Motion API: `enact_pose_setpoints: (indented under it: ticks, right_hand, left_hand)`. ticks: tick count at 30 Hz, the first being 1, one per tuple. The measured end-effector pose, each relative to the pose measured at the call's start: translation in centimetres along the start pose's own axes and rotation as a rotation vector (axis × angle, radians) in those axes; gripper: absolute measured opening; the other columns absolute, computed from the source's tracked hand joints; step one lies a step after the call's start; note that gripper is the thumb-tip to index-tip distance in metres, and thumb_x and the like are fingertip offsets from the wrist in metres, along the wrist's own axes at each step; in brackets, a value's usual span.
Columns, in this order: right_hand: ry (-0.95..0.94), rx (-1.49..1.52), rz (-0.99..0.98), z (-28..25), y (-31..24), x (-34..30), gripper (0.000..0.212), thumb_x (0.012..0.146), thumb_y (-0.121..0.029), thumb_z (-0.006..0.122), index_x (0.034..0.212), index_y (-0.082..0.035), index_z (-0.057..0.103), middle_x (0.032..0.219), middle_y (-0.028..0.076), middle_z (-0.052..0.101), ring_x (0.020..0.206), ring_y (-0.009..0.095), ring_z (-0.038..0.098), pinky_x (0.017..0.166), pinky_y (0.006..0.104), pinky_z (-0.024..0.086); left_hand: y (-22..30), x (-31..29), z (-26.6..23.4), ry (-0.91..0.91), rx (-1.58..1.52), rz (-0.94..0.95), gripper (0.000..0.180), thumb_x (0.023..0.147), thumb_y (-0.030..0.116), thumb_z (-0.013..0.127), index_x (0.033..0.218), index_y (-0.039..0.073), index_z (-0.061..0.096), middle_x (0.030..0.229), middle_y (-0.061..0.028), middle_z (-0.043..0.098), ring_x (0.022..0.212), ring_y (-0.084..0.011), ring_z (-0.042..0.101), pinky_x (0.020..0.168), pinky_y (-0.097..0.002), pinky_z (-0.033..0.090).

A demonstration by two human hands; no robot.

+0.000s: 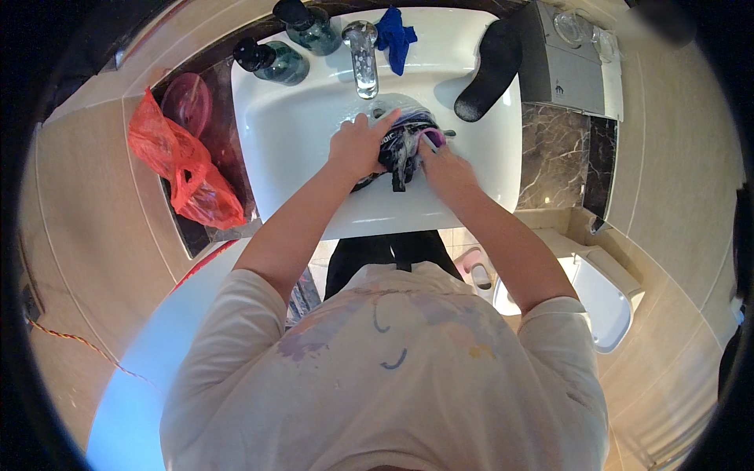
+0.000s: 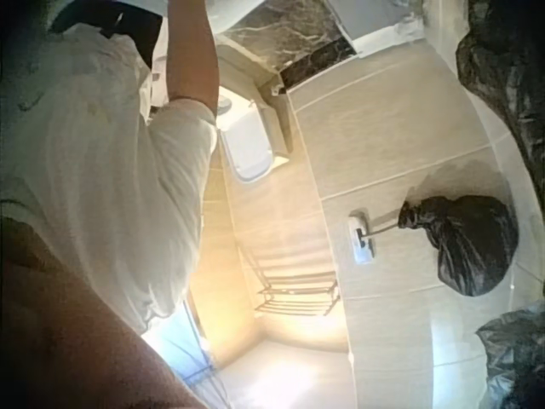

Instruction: The person scrubs a black and white sneaker with a brush and soapy water in a bathroom sink. They repeatedly rinse the shoe under running water and continue scrubbing different parts of the shoe throughout the clip.

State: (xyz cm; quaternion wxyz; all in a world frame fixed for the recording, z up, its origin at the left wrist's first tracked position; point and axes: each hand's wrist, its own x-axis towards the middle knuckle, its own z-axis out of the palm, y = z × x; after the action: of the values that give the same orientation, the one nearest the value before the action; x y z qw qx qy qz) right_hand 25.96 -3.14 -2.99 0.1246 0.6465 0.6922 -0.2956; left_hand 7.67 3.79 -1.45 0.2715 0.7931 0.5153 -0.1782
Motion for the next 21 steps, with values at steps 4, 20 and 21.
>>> enact_pose_setpoints:
  ticks: [4,20,21]
  right_hand:
    - [-0.187,0.021,0.089,0.2,0.0,2.6,0.036,0.089,-0.017,0.052,0.123,-0.004,0.053,0.102,0.026,0.067,0.092,0.037,0.067,0.078,0.0482,0.055]
    - [-0.091,0.147,0.127,2.7,0.5,3.1,0.038,0.091,-0.021,0.05,0.122,0.002,0.049,0.091,0.026,0.067,0.085,0.043,0.067,0.076,0.053,0.052]
    - [-0.07,0.24,0.149,3.6,0.0,2.9,0.038,0.091,-0.021,0.05,0.121,0.002,0.05,0.093,0.027,0.067,0.086,0.044,0.066,0.077,0.0527,0.052]
  left_hand:
    - [0.8,-0.9,0.5,0.064,0.007,0.012,0.103,0.066,0.025,0.085,0.147,0.045,0.026,0.116,-0.0168,0.052,0.101,-0.0391,0.059,0.082,-0.0463,0.054]
    - [0.6,-0.4,0.6,0.071,0.027,0.016,0.105,0.066,0.02,0.085,0.149,0.043,0.024,0.114,-0.0163,0.053,0.102,-0.0372,0.059,0.081,-0.0463,0.054]
    - [0.7,-0.8,0.7,0.089,0.046,0.024,0.106,0.066,0.02,0.086,0.149,0.043,0.024,0.114,-0.0162,0.053,0.102,-0.0372,0.059,0.081,-0.0464,0.054]
